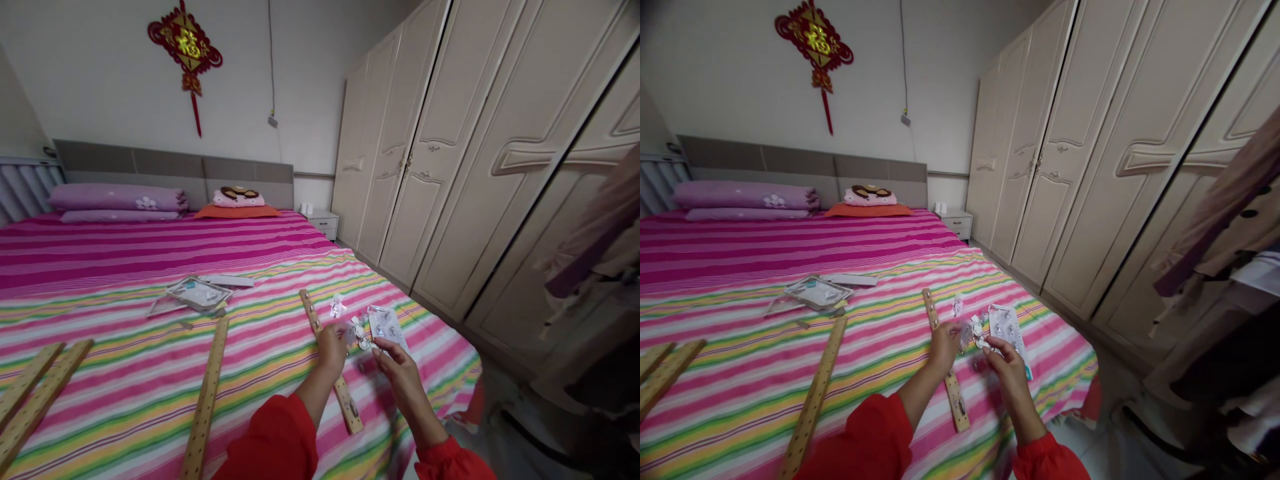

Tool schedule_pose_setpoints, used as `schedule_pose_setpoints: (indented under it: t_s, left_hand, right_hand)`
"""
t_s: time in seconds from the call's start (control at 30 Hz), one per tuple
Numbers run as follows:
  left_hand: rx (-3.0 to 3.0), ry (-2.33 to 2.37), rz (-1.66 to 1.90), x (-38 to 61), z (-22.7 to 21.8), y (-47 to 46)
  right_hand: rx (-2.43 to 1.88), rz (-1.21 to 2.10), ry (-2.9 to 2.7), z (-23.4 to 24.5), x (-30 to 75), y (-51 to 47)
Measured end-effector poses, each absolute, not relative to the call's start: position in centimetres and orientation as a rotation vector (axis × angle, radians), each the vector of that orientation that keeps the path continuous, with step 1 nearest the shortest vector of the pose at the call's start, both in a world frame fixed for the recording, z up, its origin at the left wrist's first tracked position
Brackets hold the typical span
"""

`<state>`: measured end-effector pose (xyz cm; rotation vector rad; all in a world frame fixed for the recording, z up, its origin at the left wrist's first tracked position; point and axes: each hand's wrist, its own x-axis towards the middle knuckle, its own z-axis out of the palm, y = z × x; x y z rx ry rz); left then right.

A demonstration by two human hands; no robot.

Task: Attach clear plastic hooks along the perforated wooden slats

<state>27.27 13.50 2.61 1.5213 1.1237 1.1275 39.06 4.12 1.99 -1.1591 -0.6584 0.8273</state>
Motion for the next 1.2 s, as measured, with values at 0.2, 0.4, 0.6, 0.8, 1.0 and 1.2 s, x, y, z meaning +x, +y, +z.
schedule_pose_setpoints:
  t_s: [0.2, 0.4, 0.6, 0.8, 1.0, 1.2]
  left_hand:
    - [1.668, 1.062, 1.140, 26.7, 1.8, 13.2]
    - [1.714, 1.070, 1.174, 25.8, 3.3, 13.2]
    - [1.580, 1.033, 1.028, 24.4, 5.8, 12.1]
    - [1.386, 0.957, 1.000, 19.4, 6.2, 6.4]
    - [1.216, 1.074, 1.097, 13.3, 3.7, 0.9]
    - [1.145, 1.210, 1.114, 9.0, 3.0, -2.5]
  right_hand:
    - [-1.157, 0.835, -0.678, 2.1, 38.4, 4.1]
    - [-1.099, 0.820, -0.745, 2.4, 37.5, 4.4]
    - [-1.050, 0.851, -0.853, 3.8, 35.7, 3.9]
    - [-1.073, 0.900, -0.979, 4.6, 32.0, 1.9]
    - [-1.096, 1.048, -1.100, 2.5, 27.3, -1.1]
    - [-1.071, 1.097, -1.298, 0.8, 23.4, -3.0]
